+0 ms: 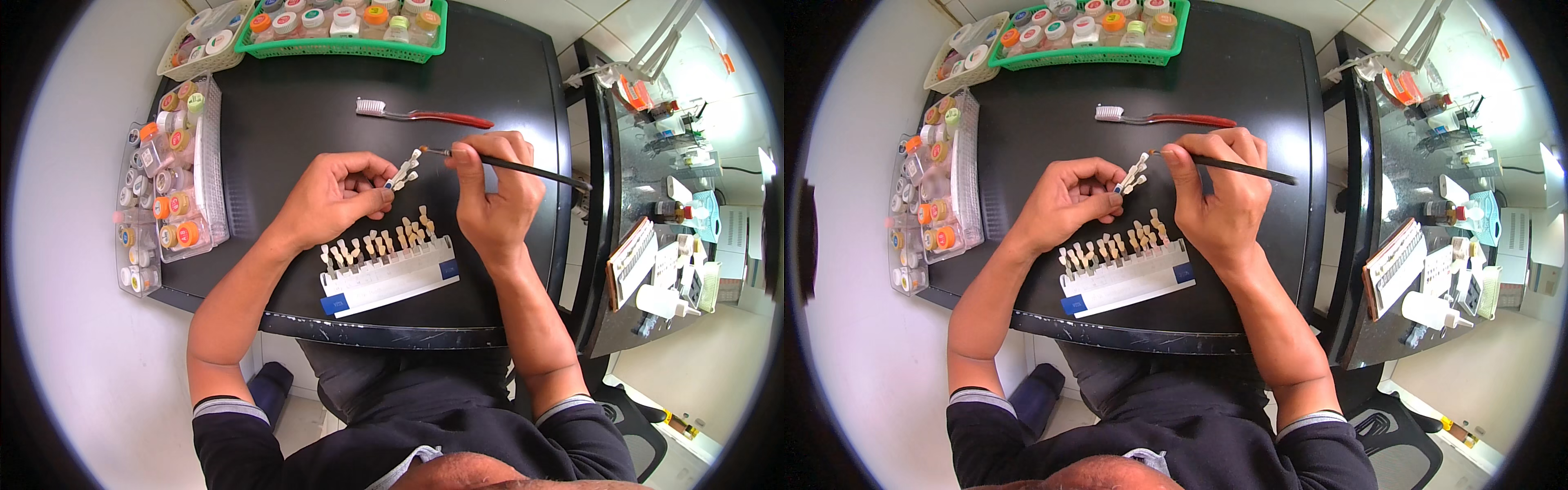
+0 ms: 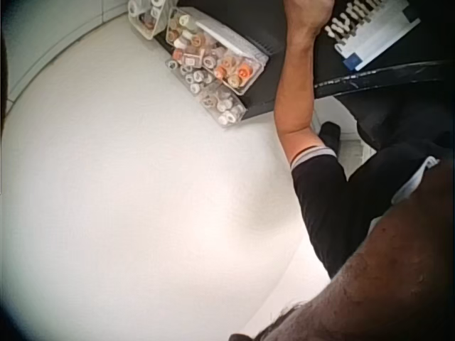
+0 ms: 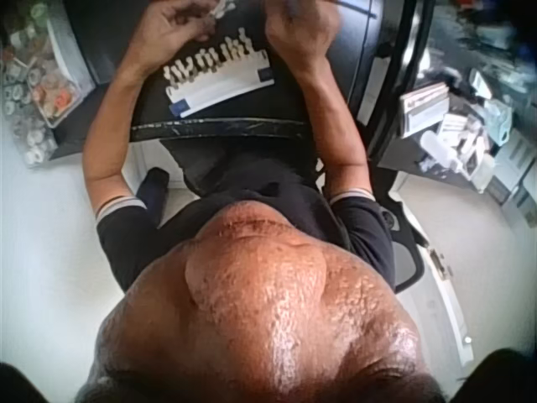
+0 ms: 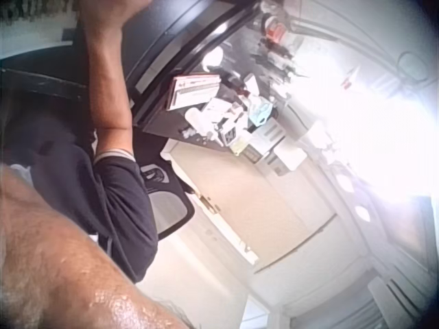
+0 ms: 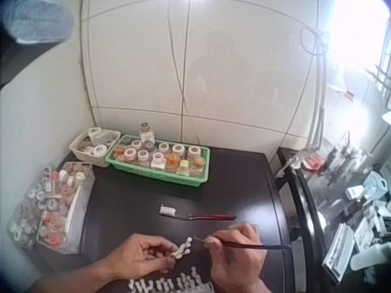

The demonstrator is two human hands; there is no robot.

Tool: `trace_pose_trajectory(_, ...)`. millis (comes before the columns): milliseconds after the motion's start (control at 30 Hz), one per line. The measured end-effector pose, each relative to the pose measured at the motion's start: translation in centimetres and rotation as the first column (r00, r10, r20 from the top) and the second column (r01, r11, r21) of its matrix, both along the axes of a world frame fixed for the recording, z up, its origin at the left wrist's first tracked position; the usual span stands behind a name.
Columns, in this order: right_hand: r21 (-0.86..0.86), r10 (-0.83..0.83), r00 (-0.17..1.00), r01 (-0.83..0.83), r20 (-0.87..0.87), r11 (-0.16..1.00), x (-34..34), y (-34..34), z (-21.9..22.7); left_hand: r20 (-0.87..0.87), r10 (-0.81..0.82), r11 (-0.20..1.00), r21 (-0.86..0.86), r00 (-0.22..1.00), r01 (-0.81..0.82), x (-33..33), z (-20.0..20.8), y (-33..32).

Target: The person applies stain to a dental crown using a fine brush, comparing it against a tooth shade guide.

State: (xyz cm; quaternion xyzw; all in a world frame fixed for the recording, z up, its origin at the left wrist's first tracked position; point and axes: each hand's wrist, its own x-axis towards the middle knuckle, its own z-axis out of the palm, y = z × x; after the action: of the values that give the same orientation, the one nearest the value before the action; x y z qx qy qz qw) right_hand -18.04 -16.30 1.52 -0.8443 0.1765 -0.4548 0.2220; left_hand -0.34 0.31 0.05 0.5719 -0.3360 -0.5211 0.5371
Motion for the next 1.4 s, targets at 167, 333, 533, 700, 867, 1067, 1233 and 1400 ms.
trace_pose_trajectory(167,-0.004,0.040,0.999,-0.040,-0.020,0.999,0.0,0.2,0.1,0.004,-0.005,1.000,-0.004,1.000,0.005,0.1,-0.1,0.1)
trace_pose_trajectory(333,-0.003,0.097,0.995,-0.097,-0.002,0.995,-0.1,0.3,0.2,-0.004,-0.002,1.000,0.005,1.000,0.002,0.0,-0.1,0.1)
trace_pose_trajectory(533,-0.044,0.094,0.995,-0.095,-0.025,0.994,0.0,0.3,0.3,-0.001,-0.009,1.000,-0.003,1.000,0.009,0.1,0.0,0.1)
trace_pose_trajectory(700,-0.034,0.030,1.000,-0.030,-0.002,0.999,0.0,0.2,0.1,0.010,0.004,1.000,0.001,1.000,-0.004,0.0,-0.1,0.0)
trace_pose_trajectory(867,0.012,0.041,0.999,-0.042,0.018,0.999,-0.2,0.1,-0.1,0.008,0.014,1.000,0.001,1.000,-0.014,-0.1,0.0,0.0)
trace_pose_trajectory(1067,0.040,-0.046,0.999,0.047,-0.014,0.998,-0.3,0.1,-0.1,0.063,0.044,0.999,0.001,0.997,-0.044,-0.3,0.1,0.1)
trace_pose_trajectory(1233,0.029,0.047,0.999,-0.047,0.013,0.998,-0.4,0.3,0.1,0.569,0.226,0.971,-0.198,0.790,-0.135,-1.2,1.4,-0.1)
trace_pose_trajectory(1400,-0.007,0.114,0.993,-0.114,0.018,0.993,0.3,1.1,0.0,0.609,0.210,0.971,-0.218,0.765,-0.093,-1.4,1.2,0.1)
